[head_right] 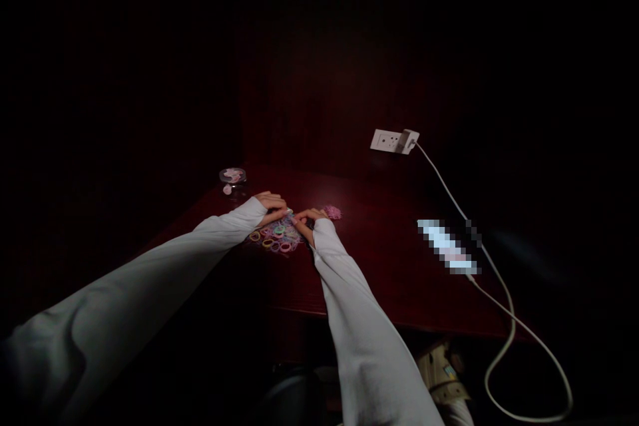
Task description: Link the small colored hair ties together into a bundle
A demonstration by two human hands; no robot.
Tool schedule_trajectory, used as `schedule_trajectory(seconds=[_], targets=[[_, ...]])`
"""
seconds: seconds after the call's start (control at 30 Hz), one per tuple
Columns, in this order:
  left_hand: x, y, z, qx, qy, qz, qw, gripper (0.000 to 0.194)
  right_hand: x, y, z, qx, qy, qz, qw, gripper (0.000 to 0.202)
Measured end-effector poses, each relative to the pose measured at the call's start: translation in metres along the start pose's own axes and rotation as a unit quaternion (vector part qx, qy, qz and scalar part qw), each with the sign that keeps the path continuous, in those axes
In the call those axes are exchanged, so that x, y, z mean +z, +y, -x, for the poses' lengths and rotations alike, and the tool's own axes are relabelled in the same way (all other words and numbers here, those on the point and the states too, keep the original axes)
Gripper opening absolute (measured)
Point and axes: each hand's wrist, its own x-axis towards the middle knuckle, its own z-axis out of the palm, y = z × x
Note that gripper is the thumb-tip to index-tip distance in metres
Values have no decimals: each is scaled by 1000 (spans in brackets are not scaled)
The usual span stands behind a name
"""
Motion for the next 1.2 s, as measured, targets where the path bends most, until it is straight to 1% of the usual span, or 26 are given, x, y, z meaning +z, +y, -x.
schedule_trajectory(seconds=[0.2, 0.33, 0.47, 0.73, 0.97, 1.03, 1.2], targets=[[-1, -1, 1, -10, -3, -6, 1000, 38, 1, -2, 1, 2, 2, -3, 1000, 34], [0, -2, 0, -2, -4, -1, 1000, 38, 1, -6, 2, 10, 3, -9, 1000, 36], [-1, -2, 1, 5, 3, -3, 1000, 40, 0, -9, 3, 29, -1, -37, 999, 38], [-2, 1, 1, 3, 6, -12, 1000, 39, 12, 4, 0, 49, 8, -73, 996, 49], [-3, 3, 0, 7, 12, -16, 1000, 36, 7, -3, 3, 46, -20, -83, 995, 48], [-3, 4, 0, 6, 14, -16, 1000, 36, 8, -1, 3, 54, -14, -84, 995, 49], [-2, 2, 1, 0, 14, -7, 1000, 35, 18, 12, 0, 52, 4, -80, 995, 49]])
